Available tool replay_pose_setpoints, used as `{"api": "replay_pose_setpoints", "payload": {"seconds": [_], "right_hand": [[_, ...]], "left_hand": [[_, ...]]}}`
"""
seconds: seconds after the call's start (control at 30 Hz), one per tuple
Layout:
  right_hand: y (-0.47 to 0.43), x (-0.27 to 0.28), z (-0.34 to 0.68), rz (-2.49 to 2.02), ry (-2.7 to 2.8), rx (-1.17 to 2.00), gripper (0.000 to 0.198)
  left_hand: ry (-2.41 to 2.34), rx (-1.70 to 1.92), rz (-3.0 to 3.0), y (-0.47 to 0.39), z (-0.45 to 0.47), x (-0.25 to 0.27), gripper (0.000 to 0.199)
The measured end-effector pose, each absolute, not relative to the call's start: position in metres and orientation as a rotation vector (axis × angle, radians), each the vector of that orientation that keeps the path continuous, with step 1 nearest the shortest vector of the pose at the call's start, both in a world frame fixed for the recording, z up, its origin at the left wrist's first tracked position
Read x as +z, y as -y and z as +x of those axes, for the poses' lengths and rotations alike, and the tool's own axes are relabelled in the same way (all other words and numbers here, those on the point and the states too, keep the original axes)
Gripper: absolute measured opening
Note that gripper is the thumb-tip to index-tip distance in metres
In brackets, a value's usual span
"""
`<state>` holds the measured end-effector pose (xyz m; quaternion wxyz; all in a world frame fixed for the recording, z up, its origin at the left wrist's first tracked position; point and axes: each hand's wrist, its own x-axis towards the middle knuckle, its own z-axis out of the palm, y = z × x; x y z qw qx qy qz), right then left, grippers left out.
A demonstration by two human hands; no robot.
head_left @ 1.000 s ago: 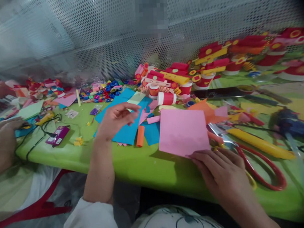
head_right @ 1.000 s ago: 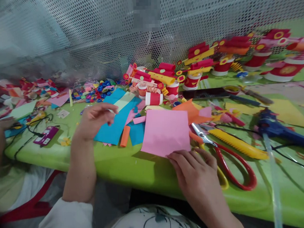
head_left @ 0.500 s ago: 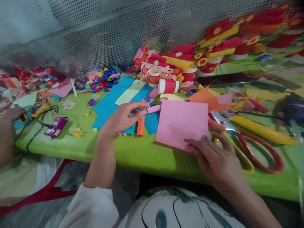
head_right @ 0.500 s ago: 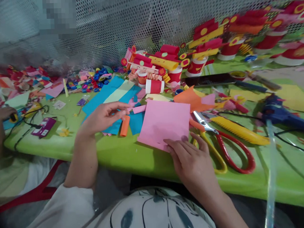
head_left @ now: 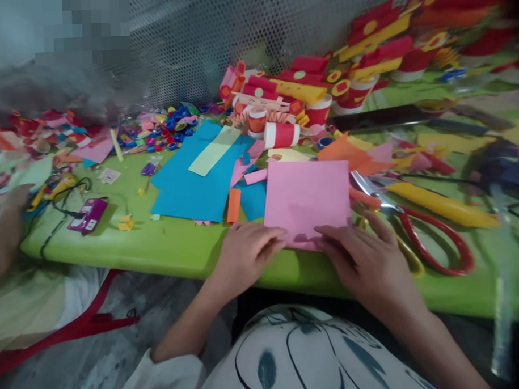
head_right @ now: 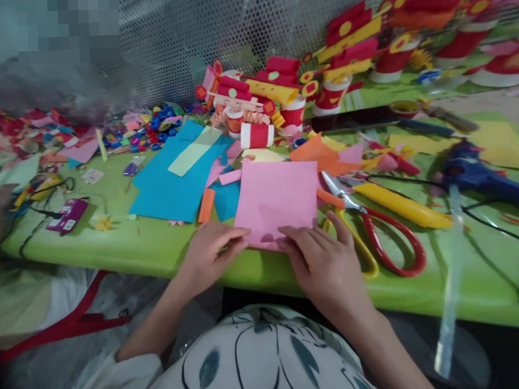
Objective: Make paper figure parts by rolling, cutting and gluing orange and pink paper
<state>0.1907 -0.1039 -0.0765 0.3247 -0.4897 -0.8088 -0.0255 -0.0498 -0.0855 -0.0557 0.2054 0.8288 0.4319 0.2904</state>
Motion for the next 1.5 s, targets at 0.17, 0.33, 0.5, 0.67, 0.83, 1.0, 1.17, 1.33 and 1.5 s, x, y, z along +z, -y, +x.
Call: {"api": "replay_pose_setpoints", "payload": {"seconds": [0.17, 0.33, 0.5, 0.67, 0.83, 1.0, 1.17, 1.33, 1.5], "right_hand": [[0.107, -0.071, 0.188, -1.378, 2.092, 0.037, 0.012], [0.107, -0.07, 0.188, -1.377, 2.09, 0.07, 0.014], [0.109, -0.07, 0.19, -1.39, 2.095, 0.065, 0.014], [0.113, -0.067, 0.192, -1.399, 2.103, 0.048, 0.015], [0.117, -0.064, 0.199, -1.375, 2.153, 0.098, 0.018], [0.12, -0.066, 0.205, -1.328, 2.186, 0.07, 0.022], [0.122, -0.07, 0.211, -1.237, 2.226, -0.029, 0.031], [0.124, -0.071, 0.213, -1.235, 2.234, -0.034, 0.032], [0.125, -0.072, 0.211, -1.221, 2.236, -0.057, 0.027]], "left_hand": [[-1.216, 0.851, 2.082, 0.085, -0.058, -0.06, 0.039], [-1.233, 0.868, 2.063, 0.088, -0.058, -0.063, 0.032], [-1.319, 0.875, 2.089, 0.089, -0.055, -0.067, 0.03], [-1.382, 0.868, 2.078, 0.089, -0.054, -0.067, 0.03], [-1.349, 0.812, 2.154, 0.087, -0.052, -0.063, 0.009], [-1.272, 0.714, 2.282, 0.085, -0.052, -0.059, 0.015], [-1.251, 0.637, 2.396, 0.085, -0.054, -0.059, 0.019], [-1.22, 0.604, 2.462, 0.086, -0.055, -0.061, 0.022], [-1.22, 0.546, 2.515, 0.088, -0.053, -0.06, 0.022]]}}
